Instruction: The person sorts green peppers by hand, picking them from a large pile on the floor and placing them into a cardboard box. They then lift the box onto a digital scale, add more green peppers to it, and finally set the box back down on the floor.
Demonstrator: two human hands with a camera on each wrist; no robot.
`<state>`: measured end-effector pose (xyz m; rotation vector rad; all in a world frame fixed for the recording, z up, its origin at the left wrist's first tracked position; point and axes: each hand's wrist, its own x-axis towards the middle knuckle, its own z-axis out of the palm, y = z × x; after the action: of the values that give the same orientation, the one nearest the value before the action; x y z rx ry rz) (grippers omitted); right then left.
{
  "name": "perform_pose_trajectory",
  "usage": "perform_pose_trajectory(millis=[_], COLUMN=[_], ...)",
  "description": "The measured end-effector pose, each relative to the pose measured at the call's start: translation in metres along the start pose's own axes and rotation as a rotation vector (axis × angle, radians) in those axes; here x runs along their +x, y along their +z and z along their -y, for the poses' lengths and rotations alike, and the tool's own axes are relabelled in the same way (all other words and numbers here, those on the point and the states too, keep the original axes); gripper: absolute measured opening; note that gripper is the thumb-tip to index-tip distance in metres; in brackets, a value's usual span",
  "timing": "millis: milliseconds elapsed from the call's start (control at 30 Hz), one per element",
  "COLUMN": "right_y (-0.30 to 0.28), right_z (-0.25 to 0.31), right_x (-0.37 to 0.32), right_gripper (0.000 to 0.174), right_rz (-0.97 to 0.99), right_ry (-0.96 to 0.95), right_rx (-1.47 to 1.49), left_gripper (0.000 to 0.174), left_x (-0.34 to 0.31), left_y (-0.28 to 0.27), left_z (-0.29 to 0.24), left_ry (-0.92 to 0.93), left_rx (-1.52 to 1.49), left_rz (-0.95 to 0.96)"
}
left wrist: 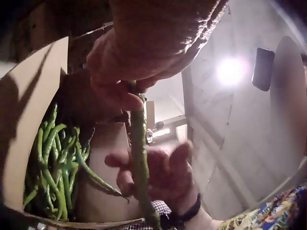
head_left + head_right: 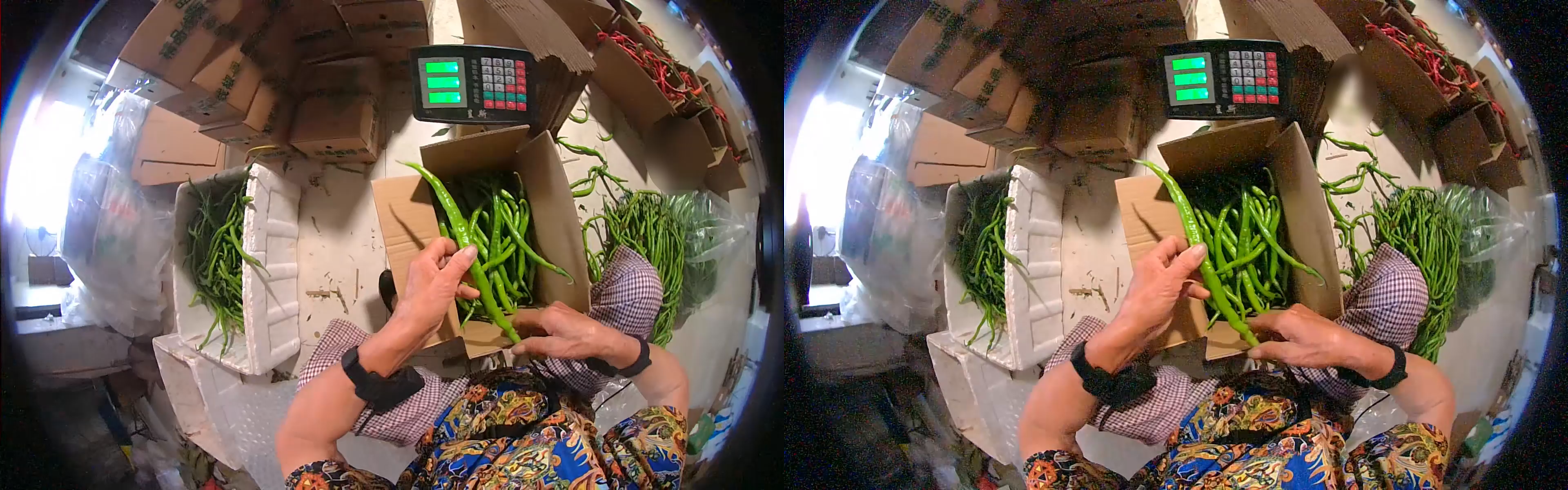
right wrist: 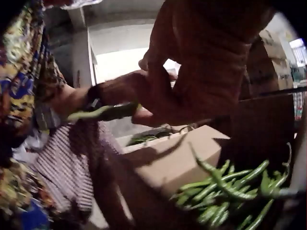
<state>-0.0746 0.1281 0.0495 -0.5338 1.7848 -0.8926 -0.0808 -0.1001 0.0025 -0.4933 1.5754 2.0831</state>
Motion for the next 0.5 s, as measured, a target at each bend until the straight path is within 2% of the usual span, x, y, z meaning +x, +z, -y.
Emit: perform_pose_trajectory(millis=[133, 167, 233, 300, 367, 400, 433, 500], right_y=[0.004, 0.001, -0.005, -0.006, -0.015, -0.008, -0.004, -0.005], right_z=[-0.005, -0.004, -0.002, -0.007, 0.007, -0.004, -0.012, -0.015], right_x=[-0.027, -0.031, -0.037, -0.041, -0.046, -0.048, -0.047, -0.046], right_gripper=[0.039, 0.039, 0.040, 0.044, 0.048, 0.052, 0.045, 0.039], right_rz=[-0.078, -0.081, -0.037, -0.059, 0.011, -0.171, -0.306, -0.384], right_ry=[-0.043, -0.043, 0.071, 0.018, 0.203, 0.031, -0.084, -0.074], right_rx=[-0.078, -0.075, 0.057, -0.002, -0.034, -0.105, -0.157, -0.447], left_gripper=[0.026, 0.026, 0.027, 0.027, 0.028, 0.028, 0.028, 0.028], left_x=[0.011, 0.013, 0.019, 0.028, 0.038, 0.045, 0.051, 0.063], left_y=[0.016, 0.019, 0.026, 0.027, 0.027, 0.024, 0.022, 0.016], left_z=[0.024, 0.027, 0.028, 0.033, 0.035, 0.038, 0.036, 0.036], left_ry=[-0.155, -0.155, -0.188, -0.199, -0.160, -0.166, -0.177, -0.127], left_rx=[-0.017, -0.014, -0.033, -0.022, -0.023, -0.021, -0.009, 0.099], left_rz=[0.006, 0.007, -0.001, 0.009, 0.054, 0.049, 0.029, 0.010])
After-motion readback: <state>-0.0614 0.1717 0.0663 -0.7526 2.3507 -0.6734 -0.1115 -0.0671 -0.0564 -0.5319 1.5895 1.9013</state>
